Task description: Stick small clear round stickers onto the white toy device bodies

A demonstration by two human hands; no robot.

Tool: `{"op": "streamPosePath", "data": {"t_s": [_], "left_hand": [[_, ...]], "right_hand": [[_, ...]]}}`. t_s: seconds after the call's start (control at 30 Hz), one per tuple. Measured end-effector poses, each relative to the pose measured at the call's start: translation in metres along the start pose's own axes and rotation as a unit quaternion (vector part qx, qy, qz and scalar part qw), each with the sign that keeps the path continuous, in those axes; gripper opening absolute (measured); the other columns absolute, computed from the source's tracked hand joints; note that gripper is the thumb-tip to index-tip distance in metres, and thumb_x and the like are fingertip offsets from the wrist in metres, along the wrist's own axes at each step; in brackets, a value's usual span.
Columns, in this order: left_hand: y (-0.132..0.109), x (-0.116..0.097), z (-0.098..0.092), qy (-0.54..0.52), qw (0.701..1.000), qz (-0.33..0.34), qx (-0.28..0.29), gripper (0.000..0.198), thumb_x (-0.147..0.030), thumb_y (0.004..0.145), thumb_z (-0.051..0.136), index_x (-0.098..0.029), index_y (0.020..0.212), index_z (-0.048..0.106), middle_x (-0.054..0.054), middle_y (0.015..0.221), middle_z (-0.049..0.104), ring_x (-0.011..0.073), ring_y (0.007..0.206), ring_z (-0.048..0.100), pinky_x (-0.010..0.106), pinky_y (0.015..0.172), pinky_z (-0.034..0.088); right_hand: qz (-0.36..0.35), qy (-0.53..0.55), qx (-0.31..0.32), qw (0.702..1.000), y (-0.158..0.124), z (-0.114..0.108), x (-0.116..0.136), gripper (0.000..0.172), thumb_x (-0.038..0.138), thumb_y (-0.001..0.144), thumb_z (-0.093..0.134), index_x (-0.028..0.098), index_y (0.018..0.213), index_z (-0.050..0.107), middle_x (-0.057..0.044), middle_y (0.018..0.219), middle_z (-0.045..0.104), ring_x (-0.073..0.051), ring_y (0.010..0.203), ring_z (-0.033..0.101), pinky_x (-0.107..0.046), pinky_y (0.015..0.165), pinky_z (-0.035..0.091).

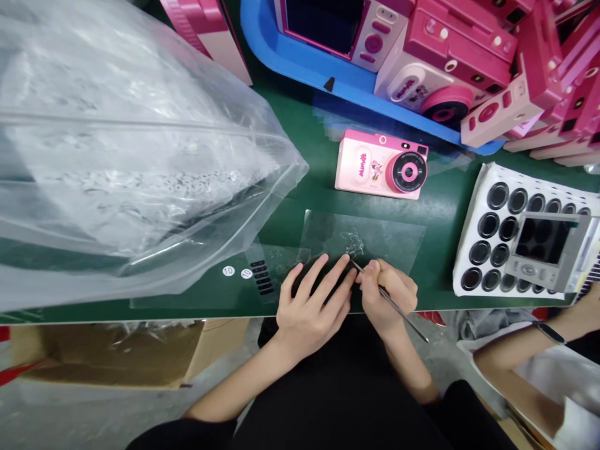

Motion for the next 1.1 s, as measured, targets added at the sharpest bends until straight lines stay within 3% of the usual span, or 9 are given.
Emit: {"op": "streamPosePath", "data": {"t_s": [0.27, 0.53, 1.1], "left_hand": [[-0.0004, -0.0001, 0.0002, -0.001, 1.0, -0.003, 0.002, 0.026, -0.021, 0.086, 0.066, -0.023, 0.111, 0.072, 0.001, 0.119, 0.074, 0.0258, 0.111, 0.067, 0.042, 0.108, 0.035], [-0.0005, 0.0004, 0.0003, 0.001, 1.0, 0.0, 0.002, 0.026, -0.021, 0.086, 0.064, -0.023, 0.111, 0.072, 0.002, 0.119, 0.074, 0.0255, 0.112, 0.066, 0.042, 0.109, 0.034], [-0.0002, 0.0001, 0.0008, 0.001, 1.0, 0.001, -0.004, 0.025, -0.021, 0.086, 0.065, -0.023, 0.109, 0.073, 0.002, 0.118, 0.074, 0.0253, 0.111, 0.067, 0.042, 0.11, 0.034]], "right_hand": [[-0.025, 0.005, 0.009, 1.0, 0.0016, 0.001, -0.0001, 0.044, 0.0, 0.086, 0.053, 0.021, 0.055, 0.03, 0.008, 0.044, 0.045, -0.004, 0.036, 0.037, -0.021, 0.04, 0.031], [0.002, -0.01, -0.002, 1.0, 0.0004, 0.0003, 0.0004, 0.042, 0.002, 0.088, 0.053, 0.021, 0.056, 0.034, 0.008, 0.045, 0.049, -0.005, 0.037, 0.044, -0.019, 0.041, 0.038], [-0.019, 0.002, 0.01, 1.0, 0.0041, 0.0014, 0.0013, 0.043, 0.002, 0.088, 0.052, 0.021, 0.054, 0.033, 0.008, 0.043, 0.044, -0.005, 0.037, 0.038, -0.021, 0.04, 0.034]]}}
Point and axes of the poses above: each hand's wrist, its own y-axis towards the middle knuckle, its own z-axis out of the palm, x = y × z, the point moved 1 cm from there along y, towards the middle knuckle
